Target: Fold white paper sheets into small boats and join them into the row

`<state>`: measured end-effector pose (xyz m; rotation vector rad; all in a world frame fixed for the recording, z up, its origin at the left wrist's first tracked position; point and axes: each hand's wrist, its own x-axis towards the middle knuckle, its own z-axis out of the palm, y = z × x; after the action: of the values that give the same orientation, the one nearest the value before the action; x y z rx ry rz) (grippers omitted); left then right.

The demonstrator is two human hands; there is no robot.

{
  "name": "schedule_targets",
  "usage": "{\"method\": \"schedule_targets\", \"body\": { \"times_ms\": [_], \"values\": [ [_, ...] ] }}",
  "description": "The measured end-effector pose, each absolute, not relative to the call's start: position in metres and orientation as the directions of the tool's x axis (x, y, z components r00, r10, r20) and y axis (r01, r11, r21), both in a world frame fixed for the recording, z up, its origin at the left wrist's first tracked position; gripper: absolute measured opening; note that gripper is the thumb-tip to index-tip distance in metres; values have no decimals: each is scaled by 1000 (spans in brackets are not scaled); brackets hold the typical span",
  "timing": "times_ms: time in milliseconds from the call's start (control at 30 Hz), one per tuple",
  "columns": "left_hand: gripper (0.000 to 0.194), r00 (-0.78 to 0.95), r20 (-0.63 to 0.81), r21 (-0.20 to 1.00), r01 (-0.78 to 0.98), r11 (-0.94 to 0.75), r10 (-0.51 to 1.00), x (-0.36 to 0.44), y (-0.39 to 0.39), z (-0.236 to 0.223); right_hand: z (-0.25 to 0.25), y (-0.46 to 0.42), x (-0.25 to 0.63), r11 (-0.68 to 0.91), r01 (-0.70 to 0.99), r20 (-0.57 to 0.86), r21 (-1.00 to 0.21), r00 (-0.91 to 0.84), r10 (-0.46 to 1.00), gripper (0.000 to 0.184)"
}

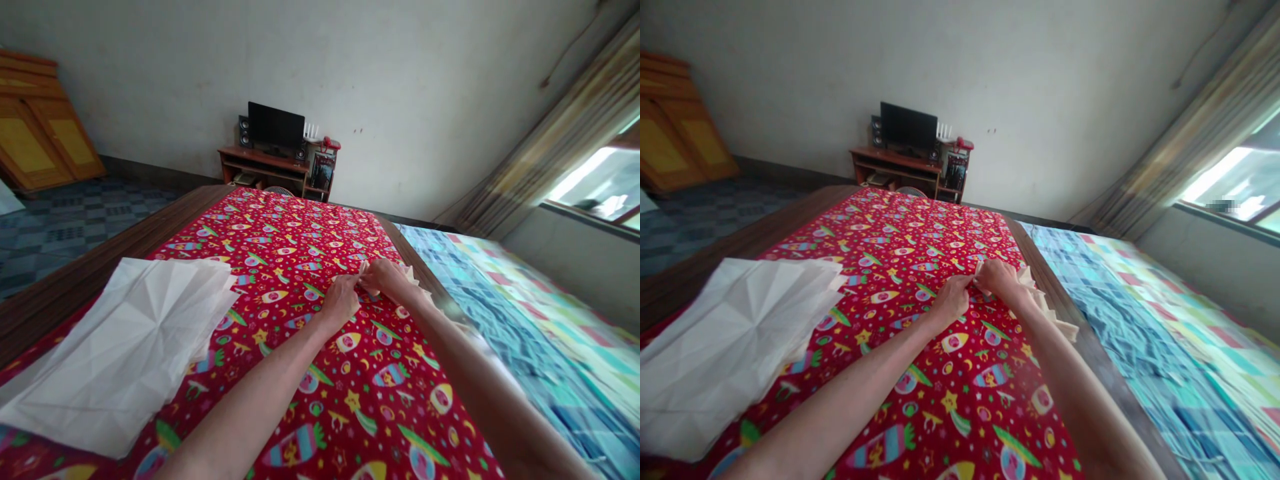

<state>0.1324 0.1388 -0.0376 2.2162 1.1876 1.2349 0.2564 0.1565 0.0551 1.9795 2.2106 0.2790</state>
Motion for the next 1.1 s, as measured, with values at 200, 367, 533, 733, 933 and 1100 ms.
{"method": "schedule_targets", "body": {
  "times_ms": [200,367,533,733,933,1100],
  "values": [
    [48,244,552,622,517,-588,798,133,139,-44,72,149,285,-26,997,230,78,7,973,44],
    [46,235,560,615,525,-588,794,131,139,-36,76,115,294,-17,997,358,-80,45,933,51],
    [46,254,604,571,524,-632,755,109,138,-8,45,57,262,246,902,394,-355,-95,914,50],
    [36,353,642,456,538,-709,681,36,109,35,-2,-1,203,479,804,224,-353,-425,877,40],
    [39,428,493,329,714,-618,757,-95,27,31,-14,-12,195,525,823,244,-217,-476,845,29],
    [66,386,339,329,806,-492,858,-174,-41,6,-12,-10,197,545,810,248,-216,-494,833,29]
  ]
}}
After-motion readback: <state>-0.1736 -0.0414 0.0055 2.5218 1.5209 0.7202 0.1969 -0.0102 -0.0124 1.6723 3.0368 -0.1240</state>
